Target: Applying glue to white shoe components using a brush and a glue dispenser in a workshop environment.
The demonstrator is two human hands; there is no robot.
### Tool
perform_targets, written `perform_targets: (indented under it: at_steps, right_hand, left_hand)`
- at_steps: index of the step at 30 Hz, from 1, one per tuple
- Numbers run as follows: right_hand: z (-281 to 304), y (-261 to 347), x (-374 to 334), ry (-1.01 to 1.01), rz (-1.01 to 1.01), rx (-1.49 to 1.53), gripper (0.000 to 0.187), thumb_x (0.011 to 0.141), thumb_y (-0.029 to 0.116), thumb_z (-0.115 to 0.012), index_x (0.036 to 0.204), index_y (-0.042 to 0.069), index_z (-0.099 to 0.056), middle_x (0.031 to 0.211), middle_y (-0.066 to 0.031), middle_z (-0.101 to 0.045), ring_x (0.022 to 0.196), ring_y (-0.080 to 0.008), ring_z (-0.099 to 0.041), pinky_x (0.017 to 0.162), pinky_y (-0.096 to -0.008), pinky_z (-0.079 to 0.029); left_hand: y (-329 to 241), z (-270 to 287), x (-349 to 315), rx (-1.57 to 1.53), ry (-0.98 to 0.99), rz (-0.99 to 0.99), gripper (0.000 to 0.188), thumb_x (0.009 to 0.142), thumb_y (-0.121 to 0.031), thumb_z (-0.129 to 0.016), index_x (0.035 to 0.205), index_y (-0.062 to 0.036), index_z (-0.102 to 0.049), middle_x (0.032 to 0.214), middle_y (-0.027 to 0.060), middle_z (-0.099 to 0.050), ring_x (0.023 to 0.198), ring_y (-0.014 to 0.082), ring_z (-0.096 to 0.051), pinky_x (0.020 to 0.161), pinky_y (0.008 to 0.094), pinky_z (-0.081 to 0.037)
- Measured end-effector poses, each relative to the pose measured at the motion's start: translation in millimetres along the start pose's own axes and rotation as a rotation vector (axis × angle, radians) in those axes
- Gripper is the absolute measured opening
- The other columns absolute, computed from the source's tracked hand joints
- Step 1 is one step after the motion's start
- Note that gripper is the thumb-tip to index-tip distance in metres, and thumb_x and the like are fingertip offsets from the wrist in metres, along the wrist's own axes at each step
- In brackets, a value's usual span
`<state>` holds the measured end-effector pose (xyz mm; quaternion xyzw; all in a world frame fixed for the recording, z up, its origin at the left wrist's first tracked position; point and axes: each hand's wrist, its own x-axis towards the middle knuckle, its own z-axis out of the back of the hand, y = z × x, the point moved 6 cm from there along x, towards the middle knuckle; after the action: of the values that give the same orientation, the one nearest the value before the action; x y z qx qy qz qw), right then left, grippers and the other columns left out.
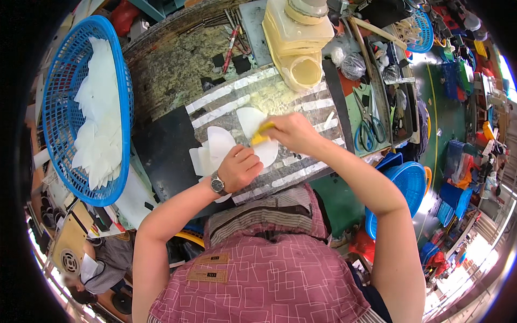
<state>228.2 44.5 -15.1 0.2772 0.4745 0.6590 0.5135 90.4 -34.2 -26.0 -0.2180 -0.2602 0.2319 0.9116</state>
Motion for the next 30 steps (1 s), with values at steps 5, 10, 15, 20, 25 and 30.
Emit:
perform_targets:
  at_steps: [5, 10, 15, 20, 25, 30]
  right_hand:
    - [-27, 7, -8, 0.265, 0.403, -0.288, 0.015, 0.074, 0.002, -0.056, 0.088, 0.005, -0.063, 0.079, -0.011, -0.063, 0.069, -0.0251, -0.062, 0.062, -0.0306, -0.05]
    - [6, -9, 9, 0.068, -0.009, -0.12, 0.016, 0.078, 0.01, -0.055, 0.091, 0.006, -0.062, 0.078, -0.0119, -0.062, 0.065, -0.0225, -0.061, 0.059, -0.0293, -0.048]
    - [-19, -6, -69, 0.243, 0.077, -0.191, 0.02, 0.074, 0.003, -0.058, 0.094, 0.005, -0.062, 0.078, -0.0147, -0.062, 0.067, -0.0261, -0.061, 0.061, -0.0299, -0.048]
    - [64, -31, -82, -0.483, -0.389, 0.384, 0.012, 0.085, 0.011, -0.051, 0.087, 0.001, -0.054, 0.066, -0.0086, -0.06, 0.056, -0.0145, -0.058, 0.056, -0.0267, -0.046]
    - [95, -35, -74, -0.656, -0.349, 0.589, 0.015, 0.087, 0.014, -0.05, 0.095, 0.002, -0.054, 0.08, -0.0042, -0.059, 0.064, -0.0092, -0.056, 0.059, -0.0205, -0.045]
    - [88, -17, -47, -0.527, -0.298, 0.399, 0.021, 0.086, 0.014, -0.051, 0.099, -0.002, -0.054, 0.082, -0.0076, -0.059, 0.071, -0.0121, -0.058, 0.071, -0.0246, -0.046]
  left_hand:
    - [-16, -18, -9, 0.315, 0.08, -0.255, 0.01, 0.066, -0.015, -0.052, 0.071, -0.0066, -0.055, 0.075, 0.0019, -0.048, 0.084, 0.0184, -0.046, 0.071, 0.0304, -0.039]
    - [-19, -16, -15, 0.373, 0.032, -0.287, 0.007, 0.067, -0.016, -0.05, 0.069, -0.01, -0.053, 0.074, 0.0011, -0.046, 0.087, 0.017, -0.044, 0.074, 0.0281, -0.036]
    - [-11, -12, -26, 0.353, 0.076, -0.182, 0.01, 0.067, -0.017, -0.051, 0.073, -0.0101, -0.054, 0.08, 0.0017, -0.051, 0.089, 0.0167, -0.047, 0.077, 0.0304, -0.035]
    - [-15, 92, -13, 0.249, -0.5, 0.074, 0.017, 0.061, -0.011, -0.059, 0.078, -0.0085, -0.058, 0.077, -0.0012, -0.049, 0.08, 0.0169, -0.048, 0.075, 0.0341, -0.038]
    - [-31, 228, -48, 1.169, -0.518, 0.176, 0.01, 0.067, -0.017, -0.063, 0.075, -0.0166, -0.057, 0.074, 0.0022, -0.041, 0.072, 0.022, -0.043, 0.067, 0.0383, -0.037]
    - [65, 268, -116, 1.161, -0.25, 0.796, 0.039, 0.067, -0.023, -0.069, 0.097, -0.0032, -0.054, 0.091, 0.0119, -0.052, 0.09, 0.0301, -0.047, 0.078, 0.0434, -0.035]
